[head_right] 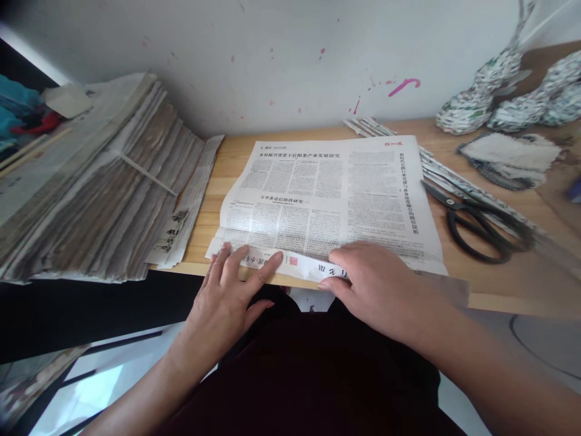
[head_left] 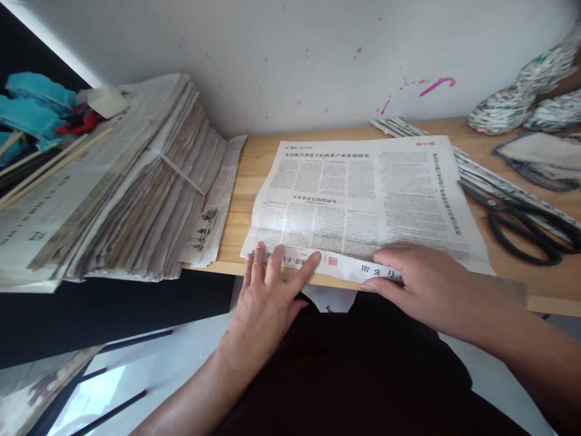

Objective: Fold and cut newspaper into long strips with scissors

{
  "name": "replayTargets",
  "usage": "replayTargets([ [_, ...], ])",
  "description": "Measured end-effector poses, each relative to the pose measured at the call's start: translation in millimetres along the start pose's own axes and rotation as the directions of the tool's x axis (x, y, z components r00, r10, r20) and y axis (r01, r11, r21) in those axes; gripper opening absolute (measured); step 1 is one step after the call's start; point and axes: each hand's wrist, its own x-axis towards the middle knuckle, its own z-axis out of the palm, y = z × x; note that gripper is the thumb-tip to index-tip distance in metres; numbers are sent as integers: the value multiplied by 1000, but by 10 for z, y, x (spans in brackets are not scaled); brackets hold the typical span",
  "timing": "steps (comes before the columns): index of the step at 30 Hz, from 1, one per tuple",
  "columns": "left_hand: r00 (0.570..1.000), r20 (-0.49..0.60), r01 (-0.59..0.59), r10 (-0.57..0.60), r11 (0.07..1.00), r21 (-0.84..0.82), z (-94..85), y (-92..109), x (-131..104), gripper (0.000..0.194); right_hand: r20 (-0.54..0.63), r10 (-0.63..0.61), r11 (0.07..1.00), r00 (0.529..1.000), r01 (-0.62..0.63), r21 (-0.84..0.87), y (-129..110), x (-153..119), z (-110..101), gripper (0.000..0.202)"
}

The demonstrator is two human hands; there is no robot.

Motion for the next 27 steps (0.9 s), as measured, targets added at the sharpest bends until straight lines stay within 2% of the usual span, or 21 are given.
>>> replayTargets([
  [11, 1000, -5, -9, 9, 1000, 25, 4, -8, -8, 96, 20, -2, 1000, 1000, 2, -4, -28, 5, -27, 34],
  [17, 1000, 12, 3, -4, 998, 59, -53, 19, 59, 103, 32, -19, 999, 999, 18, 27, -40, -20, -61, 33],
  [22, 1000, 25, -13, 11, 996, 90, -45, 44, 88, 97, 32, -25, 1000, 999, 25, 13, -54, -15, -87, 31],
  [27, 999, 13, -33, 32, 998, 63, -30, 35, 80, 100, 9, -19, 999, 1000, 18, 47, -88, -31, -100, 44],
])
